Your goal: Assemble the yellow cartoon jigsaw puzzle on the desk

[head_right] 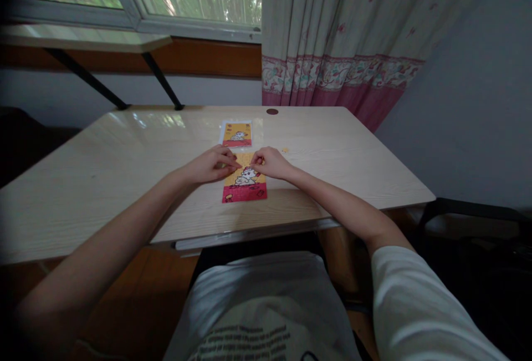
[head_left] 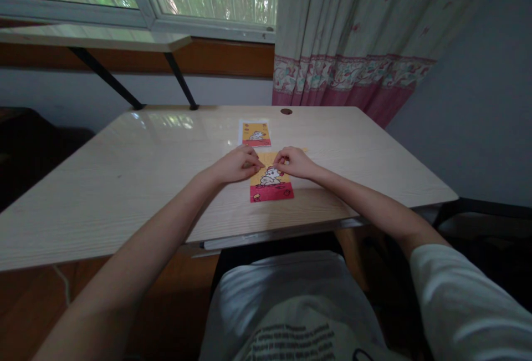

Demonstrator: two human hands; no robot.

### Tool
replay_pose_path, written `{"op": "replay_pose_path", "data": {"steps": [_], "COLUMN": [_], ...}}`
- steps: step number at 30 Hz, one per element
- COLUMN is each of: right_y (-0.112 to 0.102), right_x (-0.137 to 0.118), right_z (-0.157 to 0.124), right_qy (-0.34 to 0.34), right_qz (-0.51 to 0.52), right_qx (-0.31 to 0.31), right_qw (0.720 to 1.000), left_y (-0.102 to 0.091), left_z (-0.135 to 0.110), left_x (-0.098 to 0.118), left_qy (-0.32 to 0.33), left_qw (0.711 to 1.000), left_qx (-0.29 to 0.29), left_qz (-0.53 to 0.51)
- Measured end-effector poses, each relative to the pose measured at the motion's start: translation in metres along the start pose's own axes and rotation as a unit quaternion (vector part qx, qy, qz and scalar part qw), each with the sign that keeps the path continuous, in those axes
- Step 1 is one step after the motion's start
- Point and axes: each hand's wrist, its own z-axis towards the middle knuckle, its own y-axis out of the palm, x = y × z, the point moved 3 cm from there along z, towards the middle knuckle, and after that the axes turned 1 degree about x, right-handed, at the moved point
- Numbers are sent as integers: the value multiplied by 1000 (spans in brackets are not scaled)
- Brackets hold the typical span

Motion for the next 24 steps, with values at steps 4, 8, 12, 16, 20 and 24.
{"op": "replay_pose_path", "data": {"steps": [4,8,12,16,20,24], "right_y": [-1,-1,2,3,3,7], "right_x": [-2,-1,0,1,6,12], "right_z": [0,0,1,3,5,6], "right_qy": [-12,0,28,53,120,161], "right_qz": [-5,-9,13,28,40,37], "right_qx": [-2,-12,-4,1,-10,-23], "right_qw": [1000,1000,1000,998,992,986], "left_y": [-1,-3,-5,-6,-6,-6], "left_z": [1,3,4,5,6,5], "left_x": [4,9,15,21,25,23], "left_qy": [9,14,16,17,26,25], "left_qw": [999,996,993,989,986,985], "left_qx": [-11,-24,-31,-37,-40,-46], "left_qz": [32,79,115,143,160,162]}}
